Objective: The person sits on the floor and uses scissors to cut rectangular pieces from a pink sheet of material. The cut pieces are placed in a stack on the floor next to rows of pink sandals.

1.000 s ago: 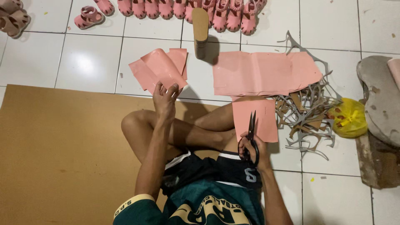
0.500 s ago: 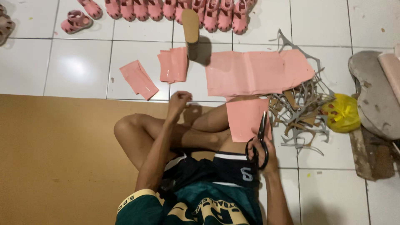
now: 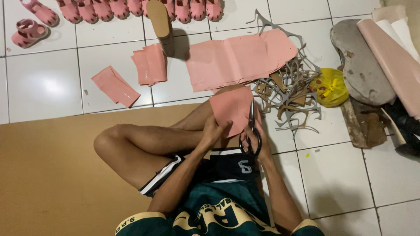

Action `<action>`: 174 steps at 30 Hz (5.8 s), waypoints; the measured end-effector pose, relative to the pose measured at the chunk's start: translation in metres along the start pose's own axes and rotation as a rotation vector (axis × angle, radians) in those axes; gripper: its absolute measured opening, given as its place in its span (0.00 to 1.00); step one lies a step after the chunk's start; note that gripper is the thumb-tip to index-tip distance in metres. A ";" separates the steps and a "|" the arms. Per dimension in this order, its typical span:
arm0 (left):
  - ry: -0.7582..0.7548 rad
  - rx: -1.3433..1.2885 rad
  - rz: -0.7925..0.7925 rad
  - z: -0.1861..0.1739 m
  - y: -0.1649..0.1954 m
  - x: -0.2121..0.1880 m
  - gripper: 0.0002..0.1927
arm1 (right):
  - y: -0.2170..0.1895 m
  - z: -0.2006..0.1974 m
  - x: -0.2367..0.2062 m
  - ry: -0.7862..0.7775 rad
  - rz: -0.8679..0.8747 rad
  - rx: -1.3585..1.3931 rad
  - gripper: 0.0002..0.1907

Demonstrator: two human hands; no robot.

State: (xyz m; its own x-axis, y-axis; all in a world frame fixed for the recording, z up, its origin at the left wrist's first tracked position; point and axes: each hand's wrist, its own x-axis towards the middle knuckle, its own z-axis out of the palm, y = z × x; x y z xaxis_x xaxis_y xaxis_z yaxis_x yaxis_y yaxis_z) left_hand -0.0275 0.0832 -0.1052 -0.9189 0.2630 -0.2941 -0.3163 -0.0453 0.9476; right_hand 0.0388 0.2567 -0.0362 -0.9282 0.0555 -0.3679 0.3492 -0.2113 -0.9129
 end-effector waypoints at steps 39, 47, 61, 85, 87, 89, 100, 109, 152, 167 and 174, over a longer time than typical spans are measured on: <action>0.024 -0.009 0.222 -0.056 0.166 -0.041 0.14 | -0.033 0.048 -0.001 -0.174 -0.381 -0.291 0.24; 0.040 -0.062 0.162 -0.055 0.164 -0.027 0.14 | -0.040 0.050 -0.014 -0.110 -0.174 -0.269 0.25; 0.069 0.045 0.146 -0.043 0.163 -0.039 0.17 | -0.035 0.050 -0.003 -0.105 -0.259 -0.321 0.30; -0.084 0.006 0.008 -0.045 0.111 -0.044 0.19 | -0.006 0.036 0.008 -0.005 -0.123 -0.142 0.28; -0.039 -0.079 0.038 -0.056 0.100 -0.044 0.17 | -0.005 0.036 0.025 -0.082 -0.110 -0.008 0.31; 0.067 -0.160 0.003 -0.076 0.093 -0.045 0.14 | -0.003 0.037 0.040 -0.129 0.008 0.059 0.36; 0.611 -0.031 0.153 -0.316 0.107 -0.012 0.17 | 0.018 0.076 0.054 -0.140 -0.009 -0.166 0.34; 0.616 0.666 0.361 -0.234 0.017 0.070 0.24 | 0.020 0.077 0.058 -0.126 -0.002 -0.208 0.33; 0.805 0.022 -0.106 -0.295 0.077 0.166 0.17 | 0.020 0.089 0.078 -0.032 -0.005 -0.250 0.25; 0.953 0.740 -0.057 -0.277 0.063 0.177 0.24 | 0.002 0.094 0.089 -0.017 0.056 -0.307 0.27; 0.861 0.954 -0.242 -0.276 0.073 0.195 0.34 | 0.004 0.094 0.091 -0.023 0.050 -0.298 0.26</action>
State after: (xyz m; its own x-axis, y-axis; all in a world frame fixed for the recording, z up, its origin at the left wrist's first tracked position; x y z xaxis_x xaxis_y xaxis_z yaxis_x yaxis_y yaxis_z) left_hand -0.2947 -0.1353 -0.1280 -0.8304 -0.5448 -0.1168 -0.5295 0.7061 0.4701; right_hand -0.0563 0.1695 -0.0568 -0.9106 0.0290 -0.4124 0.4133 0.0825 -0.9068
